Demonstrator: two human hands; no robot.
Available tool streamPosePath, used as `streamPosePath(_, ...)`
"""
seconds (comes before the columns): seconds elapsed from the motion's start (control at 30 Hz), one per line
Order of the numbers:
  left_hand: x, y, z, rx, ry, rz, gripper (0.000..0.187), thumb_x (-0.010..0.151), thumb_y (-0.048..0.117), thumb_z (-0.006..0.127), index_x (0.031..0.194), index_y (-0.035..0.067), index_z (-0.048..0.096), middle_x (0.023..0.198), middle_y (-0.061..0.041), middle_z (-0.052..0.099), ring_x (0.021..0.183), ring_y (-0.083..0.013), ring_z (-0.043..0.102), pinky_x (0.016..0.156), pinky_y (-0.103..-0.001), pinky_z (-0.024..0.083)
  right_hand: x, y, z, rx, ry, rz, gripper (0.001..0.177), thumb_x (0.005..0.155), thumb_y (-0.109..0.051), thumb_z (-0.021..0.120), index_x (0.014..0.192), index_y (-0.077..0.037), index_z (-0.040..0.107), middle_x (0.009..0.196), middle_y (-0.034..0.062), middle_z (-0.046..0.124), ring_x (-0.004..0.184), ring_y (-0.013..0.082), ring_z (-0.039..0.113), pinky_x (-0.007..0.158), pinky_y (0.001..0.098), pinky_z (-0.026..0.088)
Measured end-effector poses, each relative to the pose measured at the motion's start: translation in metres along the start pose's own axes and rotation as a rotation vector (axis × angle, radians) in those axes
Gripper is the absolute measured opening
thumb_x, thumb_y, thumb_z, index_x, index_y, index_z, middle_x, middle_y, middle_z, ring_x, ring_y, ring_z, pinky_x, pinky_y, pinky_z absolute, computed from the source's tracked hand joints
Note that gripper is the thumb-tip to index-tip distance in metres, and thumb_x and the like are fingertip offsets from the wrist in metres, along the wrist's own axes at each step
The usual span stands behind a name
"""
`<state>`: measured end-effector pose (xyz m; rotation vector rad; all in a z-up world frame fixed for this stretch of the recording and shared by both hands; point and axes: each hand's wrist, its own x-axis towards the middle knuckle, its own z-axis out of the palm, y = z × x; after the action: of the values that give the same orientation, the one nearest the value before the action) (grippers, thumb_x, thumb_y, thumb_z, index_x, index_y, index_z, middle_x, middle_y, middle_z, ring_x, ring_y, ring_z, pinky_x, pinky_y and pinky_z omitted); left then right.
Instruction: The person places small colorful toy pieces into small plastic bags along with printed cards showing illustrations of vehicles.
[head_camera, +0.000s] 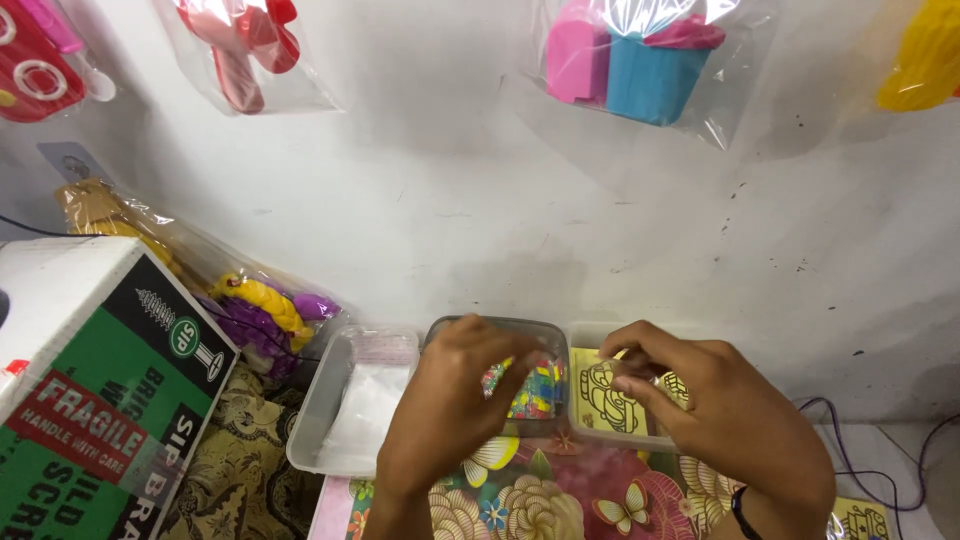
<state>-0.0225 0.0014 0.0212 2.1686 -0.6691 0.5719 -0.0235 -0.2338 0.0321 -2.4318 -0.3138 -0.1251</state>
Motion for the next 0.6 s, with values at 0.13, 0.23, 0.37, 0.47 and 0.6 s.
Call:
streamPosePath(0.13,0.005,-0.017,0.003,-0.051,-0.045,-0.005,0.030,0.089,0.031,0.071,0.104,0.007,0.077,0.093,-0.004,0.078,0.082,-0.0168,0.066,0.074,-0.033,0.052,-0.002,-0.002,-0.001,0.036,0.009,0.082,0.026,0.078,-0.017,0.078,0.103,-0.024,0.077,0.070,-0.0020,0.092,0.054,0.0101,0.079,0.050,0.0286,0.051)
streamPosePath(0.23,0.007,-0.031,0.009,-0.086,-0.278,-0.053,0.052,0.086,0.046,0.066,0.120,0.007,0.071,0.123,-0.009,0.075,0.105,-0.0238,0.073,0.082,-0.039,0.057,0.001,0.002,0.003,0.055,-0.004,0.046,0.038,0.076,-0.014,0.078,0.112,-0.026,0.073,0.078,-0.0008,0.094,0.071,0.0082,0.091,0.057,0.0281,0.058)
streamPosePath(0.37,0.007,-0.036,0.013,-0.171,-0.372,0.012,0.053,0.083,0.049,0.066,0.116,0.008,0.072,0.103,-0.007,0.079,0.089,-0.0235,0.076,0.072,-0.037,0.056,0.003,-0.002,0.007,0.078,-0.050,0.003,0.044,0.078,-0.010,0.072,0.119,-0.025,0.068,0.075,0.0002,0.093,0.067,0.0106,0.088,0.060,0.0307,0.060)
streamPosePath(0.47,0.008,-0.033,0.010,-0.233,-0.402,0.069,0.042,0.079,0.039,0.072,0.103,0.004,0.075,0.097,-0.008,0.081,0.081,-0.0246,0.077,0.070,-0.036,0.057,0.004,-0.005,0.009,0.110,-0.043,-0.049,0.045,0.080,-0.008,0.068,0.122,-0.024,0.067,0.071,0.0001,0.089,0.062,0.0121,0.083,0.058,0.0311,0.058)
streamPosePath(0.6,0.010,-0.028,0.007,-0.268,-0.435,0.111,0.049,0.078,0.048,0.070,0.097,0.003,0.076,0.095,-0.008,0.080,0.081,-0.0240,0.078,0.070,-0.035,0.057,0.005,-0.004,0.010,0.115,-0.037,-0.104,0.047,0.082,-0.002,0.061,0.124,-0.023,0.063,0.071,0.0001,0.088,0.054,0.0138,0.077,0.052,0.0330,0.054)
